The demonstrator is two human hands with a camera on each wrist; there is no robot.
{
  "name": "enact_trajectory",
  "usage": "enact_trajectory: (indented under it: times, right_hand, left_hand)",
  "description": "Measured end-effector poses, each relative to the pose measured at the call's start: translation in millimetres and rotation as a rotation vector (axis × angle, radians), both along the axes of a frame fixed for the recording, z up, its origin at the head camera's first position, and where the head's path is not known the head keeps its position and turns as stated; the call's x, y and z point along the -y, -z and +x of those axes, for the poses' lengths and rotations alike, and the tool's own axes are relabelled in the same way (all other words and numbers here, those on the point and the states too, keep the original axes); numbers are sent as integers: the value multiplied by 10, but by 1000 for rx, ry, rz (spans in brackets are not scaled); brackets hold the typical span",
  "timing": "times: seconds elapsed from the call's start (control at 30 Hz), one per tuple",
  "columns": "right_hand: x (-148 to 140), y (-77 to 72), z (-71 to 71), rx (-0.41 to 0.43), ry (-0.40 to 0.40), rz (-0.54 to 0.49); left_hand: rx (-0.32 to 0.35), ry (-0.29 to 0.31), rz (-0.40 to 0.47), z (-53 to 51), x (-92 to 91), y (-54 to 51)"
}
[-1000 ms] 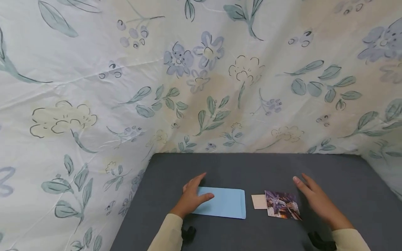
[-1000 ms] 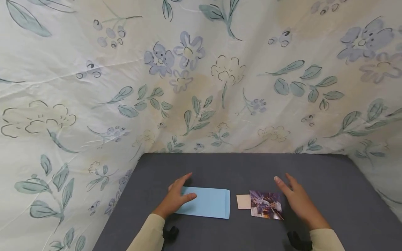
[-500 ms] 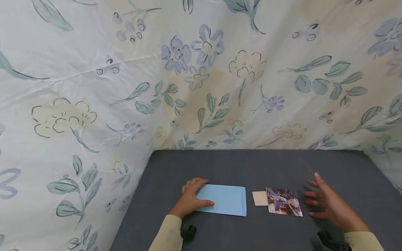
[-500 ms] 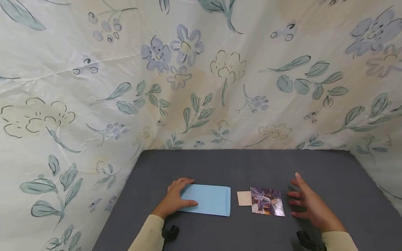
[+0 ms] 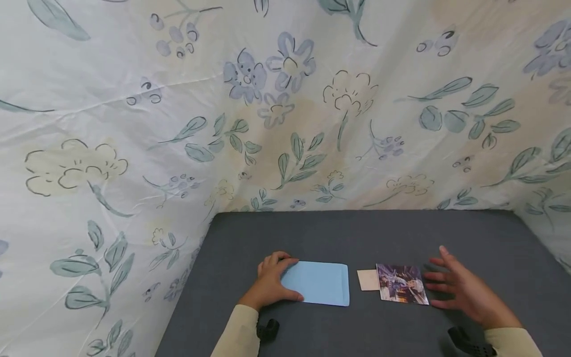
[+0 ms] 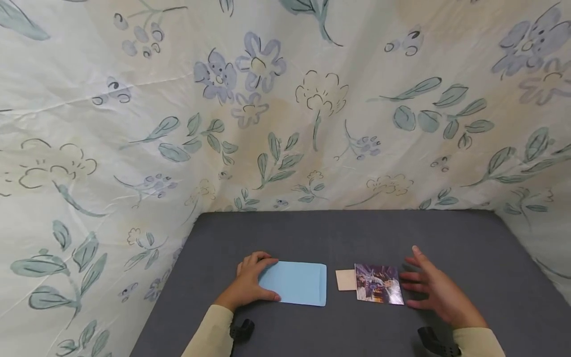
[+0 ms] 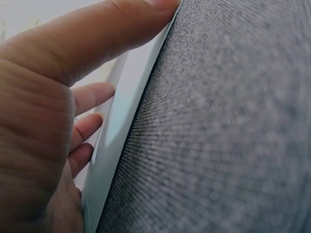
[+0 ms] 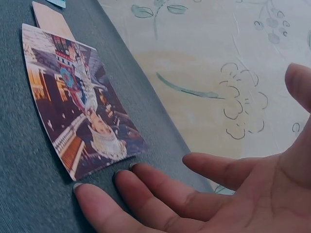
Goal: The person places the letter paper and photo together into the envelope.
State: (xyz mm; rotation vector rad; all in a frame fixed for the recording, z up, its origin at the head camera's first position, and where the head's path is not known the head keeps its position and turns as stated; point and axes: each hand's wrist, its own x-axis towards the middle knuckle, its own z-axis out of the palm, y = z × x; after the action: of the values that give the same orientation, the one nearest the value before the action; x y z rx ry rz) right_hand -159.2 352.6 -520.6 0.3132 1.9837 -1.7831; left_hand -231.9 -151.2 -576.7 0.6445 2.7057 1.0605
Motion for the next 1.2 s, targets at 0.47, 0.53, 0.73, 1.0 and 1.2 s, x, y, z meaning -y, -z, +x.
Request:
enact_trajectory:
  times: [0.47,0.53,0.73,1.0,1.2]
  right_hand:
    - [167,105,33,8,37,47]
    - [174,133,50,-5,44,57]
    - [182,185,103,-51,62,37]
    - [229,212,131,-79,114,12]
    - [283,226,143,-91,145,16]
  left_hand:
    - [4,16,-16,22,32,-6]
    - [0,18,-21,19,35,4]
    - [1,22,-21,12,42,20]
    - [-5,20,-20,-2,50,33]
    - [-11,28,-11,-2,67,21]
